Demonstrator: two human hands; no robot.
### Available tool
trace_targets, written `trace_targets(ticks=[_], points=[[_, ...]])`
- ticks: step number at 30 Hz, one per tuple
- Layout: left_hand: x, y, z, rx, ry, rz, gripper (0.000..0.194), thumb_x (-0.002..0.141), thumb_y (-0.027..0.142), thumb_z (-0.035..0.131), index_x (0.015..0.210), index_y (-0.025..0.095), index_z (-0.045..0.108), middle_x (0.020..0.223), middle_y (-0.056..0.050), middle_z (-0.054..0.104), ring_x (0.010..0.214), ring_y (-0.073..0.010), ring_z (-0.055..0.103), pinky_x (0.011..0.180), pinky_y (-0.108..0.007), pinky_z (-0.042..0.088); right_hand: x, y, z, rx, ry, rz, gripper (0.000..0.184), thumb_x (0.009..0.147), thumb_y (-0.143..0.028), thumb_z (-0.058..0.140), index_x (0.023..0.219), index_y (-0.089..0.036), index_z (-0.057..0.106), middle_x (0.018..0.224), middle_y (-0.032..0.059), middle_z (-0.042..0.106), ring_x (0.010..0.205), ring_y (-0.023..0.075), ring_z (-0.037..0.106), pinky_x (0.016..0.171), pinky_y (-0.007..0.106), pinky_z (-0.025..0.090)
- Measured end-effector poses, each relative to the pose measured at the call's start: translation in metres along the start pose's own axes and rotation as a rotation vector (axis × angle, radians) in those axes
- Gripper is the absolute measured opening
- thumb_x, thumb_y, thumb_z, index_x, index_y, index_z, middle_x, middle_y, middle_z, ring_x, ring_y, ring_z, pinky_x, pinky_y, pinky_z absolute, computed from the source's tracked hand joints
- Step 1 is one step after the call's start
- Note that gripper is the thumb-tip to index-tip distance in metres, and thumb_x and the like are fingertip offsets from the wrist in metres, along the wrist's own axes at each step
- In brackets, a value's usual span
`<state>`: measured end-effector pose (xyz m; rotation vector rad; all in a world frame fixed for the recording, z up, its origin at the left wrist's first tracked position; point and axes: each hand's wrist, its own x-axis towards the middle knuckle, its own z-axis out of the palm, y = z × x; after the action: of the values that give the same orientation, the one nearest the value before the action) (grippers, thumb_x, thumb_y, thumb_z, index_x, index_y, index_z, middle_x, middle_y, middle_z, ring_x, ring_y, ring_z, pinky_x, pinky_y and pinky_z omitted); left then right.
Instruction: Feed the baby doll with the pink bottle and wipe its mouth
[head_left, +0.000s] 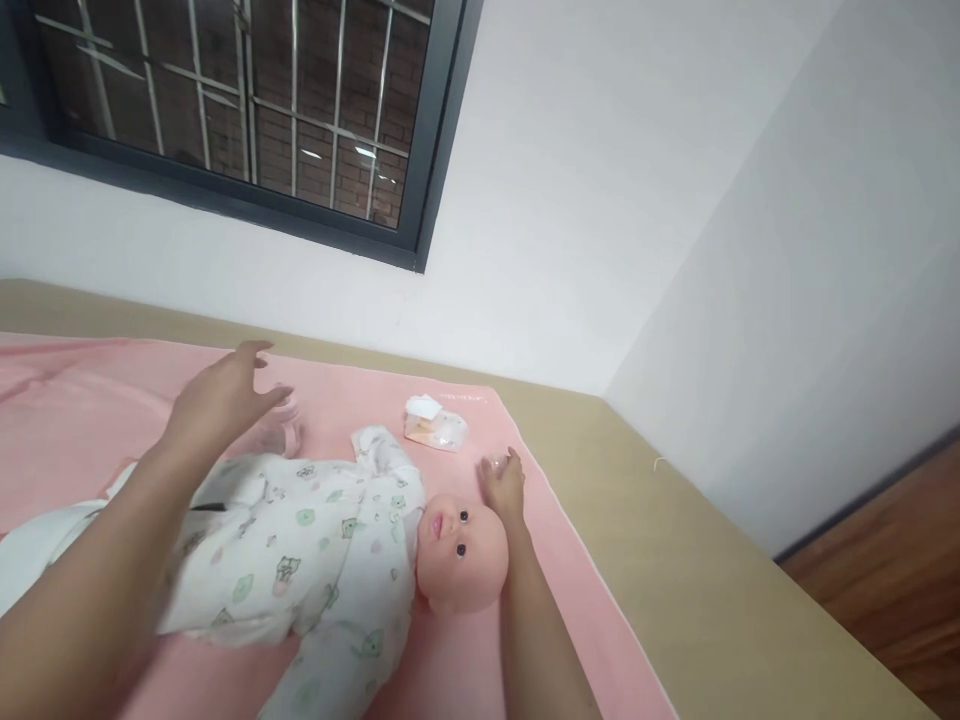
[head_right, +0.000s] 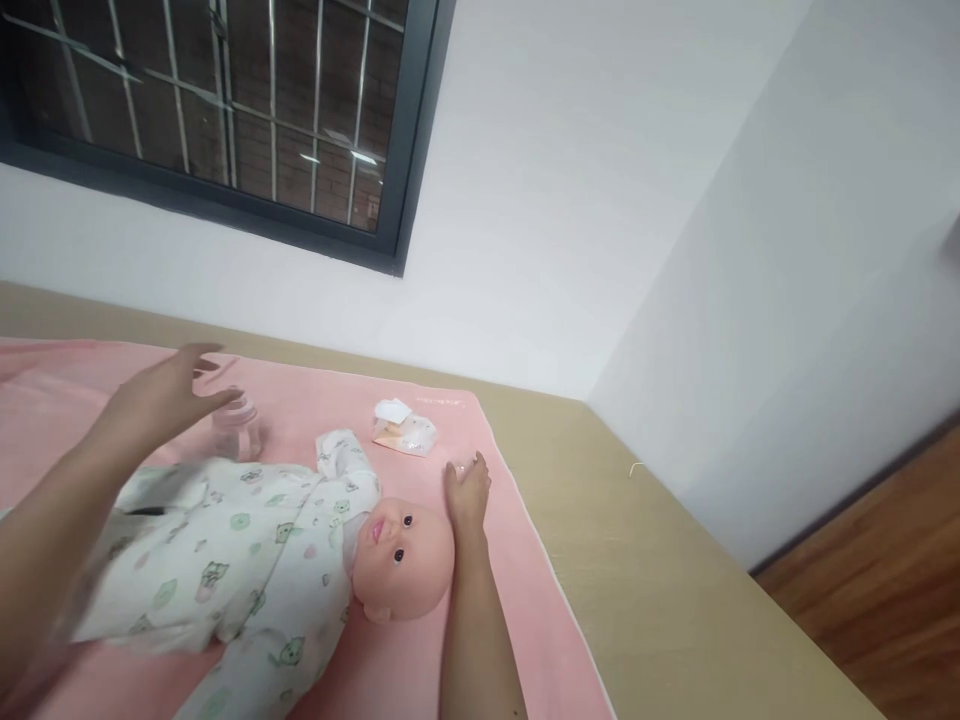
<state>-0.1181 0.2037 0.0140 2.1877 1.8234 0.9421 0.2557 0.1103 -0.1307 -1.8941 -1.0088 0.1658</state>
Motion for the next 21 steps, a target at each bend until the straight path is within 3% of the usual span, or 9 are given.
trace_targets(ticks=[3, 5, 7, 10, 13, 17, 19, 21], points=[[-0.02, 0.049, -0.004, -0.078, -0.059, 0.147, 0.055, 0.081, 0.054, 0.042, 0.125, 0.02, 0.046, 0.119, -0.011, 0.062, 0.106, -0.0302, 0.059, 0.085, -0.04, 0.046, 0.005, 0.003, 0.001, 0.017, 0.026, -0.012, 0.071, 0.08, -0.048, 0.047, 0.135, -0.005, 0.038, 0.13, 0.024, 0.05, 0.129, 0.0352, 0.04, 0.104, 0.05, 0.035], [-0.031, 0.081, 0.007, -0.162, -0.229, 0.247, 0.052, 0.08, 0.053, 0.043, 0.118, 0.019, 0.053, 0.114, -0.01, 0.064, 0.104, -0.0273, 0.061, 0.086, -0.037, 0.047, 0.007, 0.004, 0.001, 0.019, 0.055, -0.051, 0.067, 0.081, -0.047, 0.046, 0.135, -0.007, 0.039, 0.133, 0.0225, 0.047, 0.131, 0.0349, 0.035, 0.108, 0.05, 0.03], [-0.037, 0.109, 0.026, -0.151, -0.478, 0.37, 0.053, 0.083, 0.052, 0.039, 0.121, 0.02, 0.053, 0.115, -0.011, 0.065, 0.103, -0.0276, 0.061, 0.085, -0.038, 0.047, 0.007, 0.002, -0.001, 0.01, 0.113, -0.142, 0.06, 0.083, -0.044, 0.043, 0.131, -0.009, 0.042, 0.133, 0.0198, 0.047, 0.134, 0.0342, 0.029, 0.11, 0.051, 0.024], [-0.04, 0.142, 0.056, -0.115, -0.694, 0.491, 0.054, 0.08, 0.058, 0.043, 0.112, 0.019, 0.061, 0.112, -0.013, 0.066, 0.098, -0.0307, 0.061, 0.084, -0.04, 0.046, 0.0, -0.007, -0.005, 0.005, 0.199, -0.353, 0.043, 0.086, -0.038, 0.038, 0.118, -0.013, 0.051, 0.123, 0.0156, 0.054, 0.132, 0.0308, 0.031, 0.109, 0.05, 0.026], [-0.037, 0.164, 0.081, -0.106, -0.931, 0.552, 0.059, 0.078, 0.066, 0.042, 0.097, 0.016, 0.067, 0.103, -0.014, 0.069, 0.089, -0.0295, 0.062, 0.082, -0.039, 0.047, -0.009, -0.019, -0.008, 0.017, 0.147, -0.531, 0.031, 0.088, -0.029, 0.034, 0.105, -0.016, 0.058, 0.11, 0.0118, 0.06, 0.126, 0.0257, 0.039, 0.106, 0.045, 0.033], [-0.034, 0.181, 0.103, -0.121, -1.264, 0.563, 0.063, 0.07, 0.075, 0.046, 0.083, 0.019, 0.07, 0.082, -0.009, 0.071, 0.072, -0.0232, 0.063, 0.068, -0.032, 0.052, -0.018, -0.03, -0.005, -0.001, -0.021, -0.598, 0.027, 0.084, -0.02, 0.038, 0.093, -0.019, 0.063, 0.095, 0.0099, 0.064, 0.108, 0.0238, 0.051, 0.092, 0.04, 0.043], [-0.034, 0.184, 0.113, -0.144, -1.298, 0.567, 0.063, 0.066, 0.077, 0.049, 0.081, 0.02, 0.069, 0.077, -0.008, 0.07, 0.072, -0.0235, 0.063, 0.066, -0.032, 0.052, -0.02, -0.032, -0.002, -0.011, -0.067, -0.596, 0.026, 0.082, -0.019, 0.041, 0.092, -0.018, 0.065, 0.093, 0.0099, 0.065, 0.098, 0.0226, 0.054, 0.084, 0.036, 0.045], [-0.036, 0.186, 0.123, -0.196, -1.251, 0.58, 0.062, 0.065, 0.077, 0.05, 0.083, 0.02, 0.068, 0.077, -0.007, 0.07, 0.077, -0.0238, 0.062, 0.069, -0.032, 0.053, -0.02, -0.032, 0.001, -0.026, -0.122, -0.588, 0.024, 0.081, -0.022, 0.046, 0.093, -0.017, 0.066, 0.091, 0.0092, 0.065, 0.092, 0.0218, 0.055, 0.078, 0.033, 0.045]])
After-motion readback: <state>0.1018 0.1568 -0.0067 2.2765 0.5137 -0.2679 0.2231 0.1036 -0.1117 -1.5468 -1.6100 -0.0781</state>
